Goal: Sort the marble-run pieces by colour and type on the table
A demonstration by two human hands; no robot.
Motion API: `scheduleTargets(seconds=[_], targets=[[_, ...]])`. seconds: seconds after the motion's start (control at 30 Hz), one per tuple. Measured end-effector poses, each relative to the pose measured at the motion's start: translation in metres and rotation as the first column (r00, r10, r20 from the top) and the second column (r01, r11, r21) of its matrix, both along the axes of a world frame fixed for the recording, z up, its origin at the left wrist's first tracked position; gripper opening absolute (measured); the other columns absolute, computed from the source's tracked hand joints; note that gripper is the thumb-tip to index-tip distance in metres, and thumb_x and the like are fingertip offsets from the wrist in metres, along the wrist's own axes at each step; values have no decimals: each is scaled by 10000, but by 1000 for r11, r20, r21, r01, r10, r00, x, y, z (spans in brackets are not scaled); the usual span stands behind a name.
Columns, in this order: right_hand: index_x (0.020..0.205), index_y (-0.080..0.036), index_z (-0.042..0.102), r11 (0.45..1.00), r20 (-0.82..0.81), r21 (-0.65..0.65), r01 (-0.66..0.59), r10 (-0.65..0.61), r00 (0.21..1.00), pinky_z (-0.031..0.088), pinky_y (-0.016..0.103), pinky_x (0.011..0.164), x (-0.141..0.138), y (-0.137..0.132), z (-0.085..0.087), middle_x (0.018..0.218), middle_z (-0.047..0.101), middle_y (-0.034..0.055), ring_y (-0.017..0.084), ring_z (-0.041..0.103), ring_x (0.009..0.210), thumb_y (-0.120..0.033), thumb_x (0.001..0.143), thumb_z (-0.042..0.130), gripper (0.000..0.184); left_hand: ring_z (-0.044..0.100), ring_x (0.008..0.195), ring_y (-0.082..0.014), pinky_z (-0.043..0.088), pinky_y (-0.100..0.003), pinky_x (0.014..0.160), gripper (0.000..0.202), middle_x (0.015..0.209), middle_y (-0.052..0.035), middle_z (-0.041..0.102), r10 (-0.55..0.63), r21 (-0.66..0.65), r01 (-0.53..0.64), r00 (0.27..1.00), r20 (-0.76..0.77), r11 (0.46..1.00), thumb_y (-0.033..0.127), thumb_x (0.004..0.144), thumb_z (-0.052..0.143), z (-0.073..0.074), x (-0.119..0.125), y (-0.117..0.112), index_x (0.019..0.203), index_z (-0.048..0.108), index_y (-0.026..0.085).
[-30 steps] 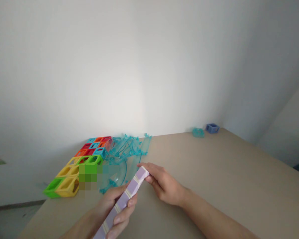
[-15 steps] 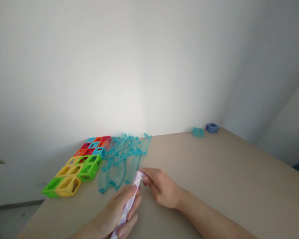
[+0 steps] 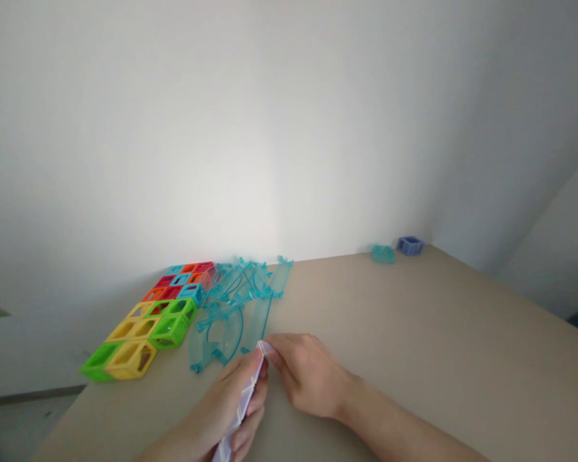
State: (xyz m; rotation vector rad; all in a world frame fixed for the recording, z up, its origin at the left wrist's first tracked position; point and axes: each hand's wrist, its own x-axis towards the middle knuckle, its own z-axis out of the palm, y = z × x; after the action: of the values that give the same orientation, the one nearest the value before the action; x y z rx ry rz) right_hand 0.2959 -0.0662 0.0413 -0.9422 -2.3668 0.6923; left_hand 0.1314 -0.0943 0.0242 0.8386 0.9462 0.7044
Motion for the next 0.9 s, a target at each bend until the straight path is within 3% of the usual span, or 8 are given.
scheduleTargets(seconds=[0.2,0.37,0.43,0.53,0.63,0.73,0.9], targets=[[945,-178,579,998,-85,-56,-32,27,996,444,283,753,-1,2,1,877,661,56,175,610,805,-269,1009,337,266,279,217,-43,371,-193,218,500,459,106,439,-16,-47,23,990,140,999,704,778,511,3,-4,1,798,444,209],[951,-174,595,954,-221,-291,69,-137,966,469,285,758,-9,-3,-5,882,669,50,173,614,816,-302,1015,338,294,269,208,-50,352,-196,219,507,442,103,412,-21,-86,37,983,184,996,711,779,499,-3,-3,3,771,438,208],[983,-175,586,949,-262,-311,52,-138,955,473,291,779,-9,-2,-8,907,664,49,173,609,839,-293,1008,363,254,263,212,-46,383,-207,230,505,453,104,428,-34,-85,56,971,235,995,711,787,491,-5,-4,4,791,441,209],[1048,-175,566,982,-248,-187,-3,-44,968,467,316,807,-1,4,-10,949,648,62,186,592,871,-273,982,423,186,247,227,-31,417,-203,258,467,477,108,449,-68,-88,104,936,346,991,682,842,440,-8,-7,6,844,447,215],[1135,-169,545,998,-197,6,-56,56,979,457,359,848,9,12,-10,1006,634,100,213,570,920,-251,966,437,217,253,233,-29,379,-162,271,444,477,107,443,-159,-107,238,862,481,965,654,891,372,-9,-10,9,862,447,218],[1168,-165,535,980,-147,163,-111,136,980,446,401,879,14,19,-6,990,629,121,231,559,929,-237,962,425,244,272,241,-29,356,-144,282,434,495,99,450,-215,-106,324,805,552,940,628,919,331,-8,-14,12,871,456,215],[1150,-196,528,944,-107,289,-161,199,974,335,475,1058,17,23,3,1003,657,102,204,594,981,-193,983,367,232,297,244,-35,326,-139,295,417,513,96,445,-273,-114,424,743,611,899,609,927,341,-3,-19,12,877,460,212]])
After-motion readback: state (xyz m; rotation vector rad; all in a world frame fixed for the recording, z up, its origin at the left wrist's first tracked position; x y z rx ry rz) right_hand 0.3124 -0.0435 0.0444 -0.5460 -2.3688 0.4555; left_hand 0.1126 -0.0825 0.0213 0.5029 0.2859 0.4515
